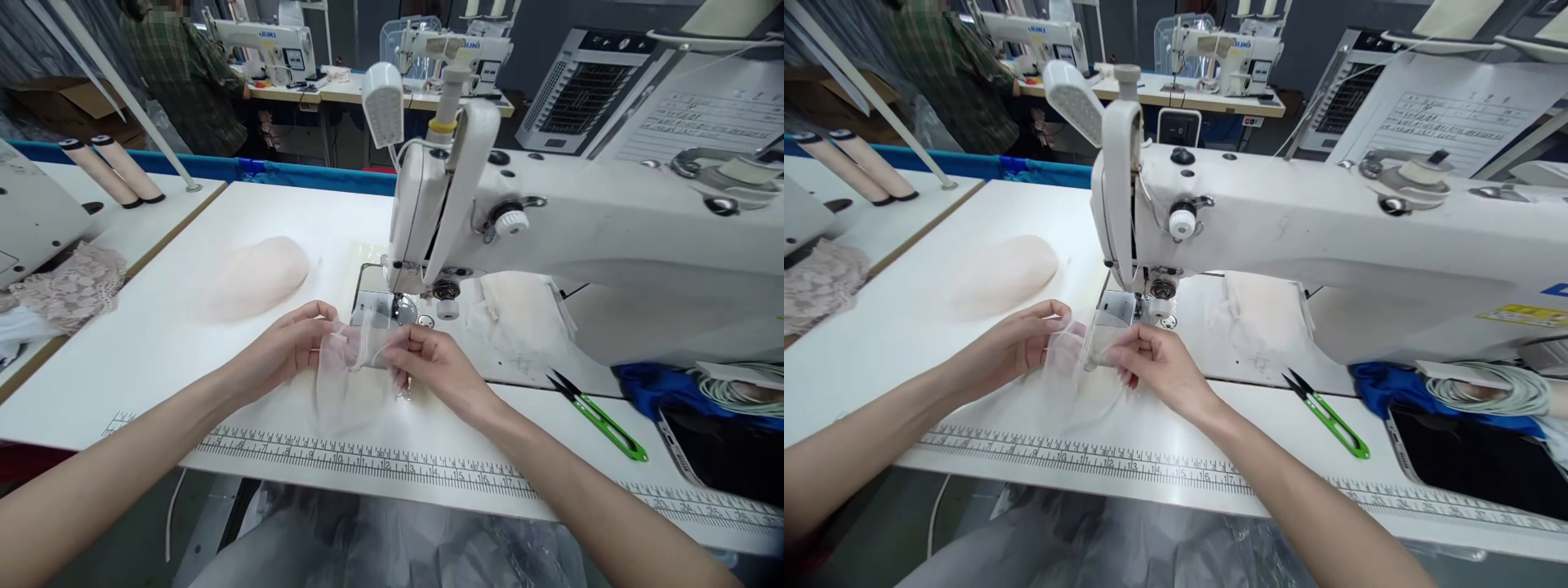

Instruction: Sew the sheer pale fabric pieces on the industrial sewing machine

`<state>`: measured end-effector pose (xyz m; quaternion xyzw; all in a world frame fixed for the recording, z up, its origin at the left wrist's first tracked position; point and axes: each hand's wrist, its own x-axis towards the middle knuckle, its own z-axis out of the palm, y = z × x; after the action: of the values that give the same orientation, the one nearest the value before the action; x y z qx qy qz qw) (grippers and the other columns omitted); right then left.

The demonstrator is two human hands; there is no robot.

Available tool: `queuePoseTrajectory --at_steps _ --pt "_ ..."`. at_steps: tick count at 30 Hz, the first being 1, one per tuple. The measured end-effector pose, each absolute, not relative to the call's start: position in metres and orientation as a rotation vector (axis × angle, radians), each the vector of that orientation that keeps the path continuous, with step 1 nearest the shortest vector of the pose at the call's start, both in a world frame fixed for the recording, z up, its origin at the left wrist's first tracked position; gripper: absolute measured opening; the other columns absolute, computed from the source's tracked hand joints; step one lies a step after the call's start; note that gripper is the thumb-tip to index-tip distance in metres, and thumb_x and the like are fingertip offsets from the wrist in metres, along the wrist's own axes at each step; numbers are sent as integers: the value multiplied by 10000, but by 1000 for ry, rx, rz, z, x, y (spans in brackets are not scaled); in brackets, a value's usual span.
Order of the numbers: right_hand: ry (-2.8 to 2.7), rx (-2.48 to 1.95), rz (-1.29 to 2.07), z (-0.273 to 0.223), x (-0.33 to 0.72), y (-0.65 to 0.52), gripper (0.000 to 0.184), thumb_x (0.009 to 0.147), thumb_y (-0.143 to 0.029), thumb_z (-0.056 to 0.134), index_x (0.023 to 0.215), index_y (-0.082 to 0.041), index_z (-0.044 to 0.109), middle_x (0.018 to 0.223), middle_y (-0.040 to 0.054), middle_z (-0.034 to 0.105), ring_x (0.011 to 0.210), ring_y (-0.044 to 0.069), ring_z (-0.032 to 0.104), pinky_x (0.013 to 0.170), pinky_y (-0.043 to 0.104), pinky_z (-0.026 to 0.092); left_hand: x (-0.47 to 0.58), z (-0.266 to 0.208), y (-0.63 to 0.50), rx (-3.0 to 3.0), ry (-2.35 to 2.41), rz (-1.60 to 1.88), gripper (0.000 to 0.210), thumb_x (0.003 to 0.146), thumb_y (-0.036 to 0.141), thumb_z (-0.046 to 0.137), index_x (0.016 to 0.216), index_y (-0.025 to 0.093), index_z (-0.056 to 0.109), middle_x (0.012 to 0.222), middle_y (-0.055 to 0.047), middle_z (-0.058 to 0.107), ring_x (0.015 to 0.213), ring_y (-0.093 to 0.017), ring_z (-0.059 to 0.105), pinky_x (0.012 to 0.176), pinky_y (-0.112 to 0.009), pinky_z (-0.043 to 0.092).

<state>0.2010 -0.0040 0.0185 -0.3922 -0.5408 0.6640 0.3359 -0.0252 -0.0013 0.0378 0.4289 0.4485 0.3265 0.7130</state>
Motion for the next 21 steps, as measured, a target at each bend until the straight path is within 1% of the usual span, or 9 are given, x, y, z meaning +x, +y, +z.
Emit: queuePoseTrajectory --at_steps 3,5,7,9,11,15,18,20,21 --pt "-1530 -1071 1575 17 197 -7 249 747 -392 771 799 -190 635 687 -30 597 596 96 518 546 234 424 -13 46 0 1200 1053 569 474 832 494 643 1228 269 514 1207 -69 628 1000 -229 633 779 -332 526" --pt "-1567 -1062 1538 14 198 -8 253 717 -359 797 831 -201 637 690 -44 569 617 95 501 562 233 411 -3 50 4 1425 1086 476 586 760 442 730 1274 269 507 1225 -67 616 1040 -241 619 816 -335 512" --pt "-1561 -1031 1562 11 201 -7 294 687 -332 821 872 -211 628 687 -59 540 619 92 489 575 233 417 3 51 9 1553 1063 389 554 736 375 751 1233 249 542 1206 -63 624 937 -205 642 771 -307 512" --pt "-1547 -1021 1586 9 206 -5 340 668 -322 831 910 -214 618 711 -58 540 622 91 492 583 237 429 5 50 15 1578 1047 342 493 743 340 729 1196 240 563 1182 -57 639 788 -156 648 665 -267 505" --pt "-1528 -1053 1579 10 211 -4 374 661 -316 832 944 -214 610 765 -45 559 628 90 508 582 243 441 4 48 19 1573 1071 325 460 747 308 703 1182 237 573 1111 -50 669 723 -144 647 606 -249 495" --pt "-1459 -1141 1538 13 217 -1 365 658 -263 820 945 -208 601 931 -6 610 638 85 563 584 251 479 2 43 23 1585 1124 387 328 775 272 621 1098 212 611 911 -31 693 803 -185 671 664 -273 528" --pt "-1476 -1175 1456 11 217 4 291 671 -200 798 912 -197 636 843 -18 627 659 91 581 636 250 502 5 39 26 1651 1170 480 226 779 253 574 995 206 624 890 -25 676 856 -187 656 651 -251 524" --pt "-1505 -1183 1385 6 216 7 227 687 -168 780 880 -192 664 769 -23 638 701 105 600 682 251 510 6 38 25 1684 1181 504 180 788 279 565 941 204 623 873 -20 666 824 -177 639 603 -230 512" --pt "-1518 -1191 1352 3 216 8 200 691 -160 776 859 -191 672 772 -18 654 723 111 614 695 251 511 6 37 23 1694 1187 502 179 799 310 564 932 204 621 851 -15 661 776 -168 628 572 -223 500"
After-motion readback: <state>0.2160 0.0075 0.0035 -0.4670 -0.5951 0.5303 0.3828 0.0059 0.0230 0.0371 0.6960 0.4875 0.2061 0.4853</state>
